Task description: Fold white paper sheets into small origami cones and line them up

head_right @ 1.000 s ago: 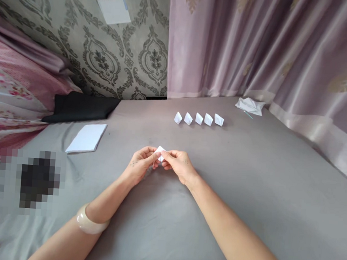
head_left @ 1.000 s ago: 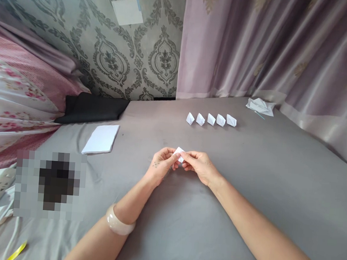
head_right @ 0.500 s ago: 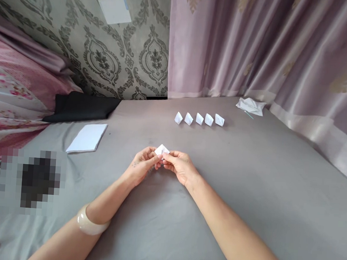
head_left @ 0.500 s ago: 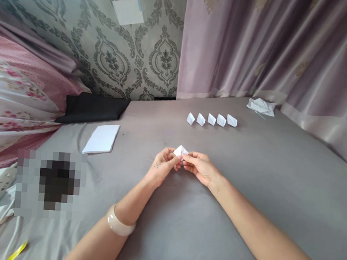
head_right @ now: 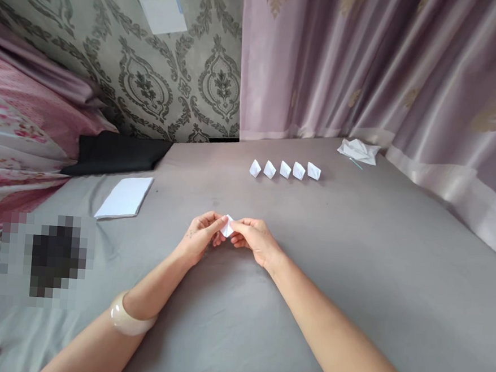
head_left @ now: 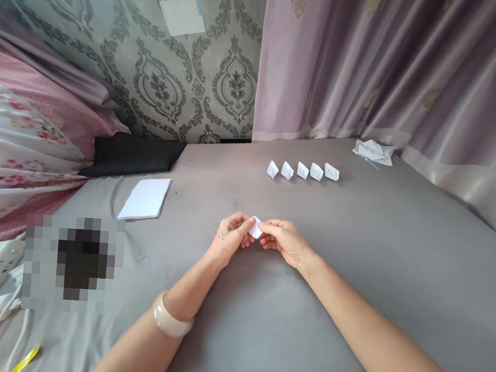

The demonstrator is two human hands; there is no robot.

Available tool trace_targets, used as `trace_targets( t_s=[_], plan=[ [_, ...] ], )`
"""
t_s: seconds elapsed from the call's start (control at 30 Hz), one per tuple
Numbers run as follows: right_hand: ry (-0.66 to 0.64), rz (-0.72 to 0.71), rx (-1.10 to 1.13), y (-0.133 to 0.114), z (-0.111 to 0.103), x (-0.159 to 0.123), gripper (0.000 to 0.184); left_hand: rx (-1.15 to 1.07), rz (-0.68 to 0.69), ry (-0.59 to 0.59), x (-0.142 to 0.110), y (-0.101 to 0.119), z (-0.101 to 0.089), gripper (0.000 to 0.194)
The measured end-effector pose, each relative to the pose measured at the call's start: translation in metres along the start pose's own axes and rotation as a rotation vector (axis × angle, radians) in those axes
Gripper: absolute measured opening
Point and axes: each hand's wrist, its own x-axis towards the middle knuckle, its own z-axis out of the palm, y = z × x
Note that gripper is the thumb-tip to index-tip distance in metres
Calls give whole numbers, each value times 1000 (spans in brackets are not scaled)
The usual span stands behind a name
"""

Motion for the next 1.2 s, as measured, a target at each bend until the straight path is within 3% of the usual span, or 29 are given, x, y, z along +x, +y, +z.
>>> trace_targets(
  t_s=[0.1, 0.37, 0.53, 0.63, 0.73, 0.83, 0.9, 1.03, 1.2],
  plan=[
    [68, -62, -46, -1, 0, -1, 33, 35, 30, -30, 0, -1, 1, 33],
    [60, -173, -123, 7, -6, 5, 37, 42, 24, -73, -3, -7, 7, 33],
    [199, -129, -61, 5, -12, 10, 30, 298, 336, -65, -7, -6, 4, 15],
    [204, -55, 4, 3, -13, 10, 25, 522, 593, -56, -9, -4, 2, 26],
    [167, 27, 29, 2, -10, 8, 20, 624, 708, -86, -8, -4, 3, 28],
    [136, 29, -69, 2, -9, 6, 21, 589, 619, -65, -5, -5, 2, 17],
    [190, -101, -229, 2, -11, 6, 23, 488, 463, 3, -3, -7, 1, 11],
    [271, -413, -486, 3, -14, 6, 26, 271, 172, 47, 3, -8, -5, 22],
    [210, -630, -618, 8, -7, 4, 23, 241, 160, 16, 5, -9, -6, 25]
  ],
)
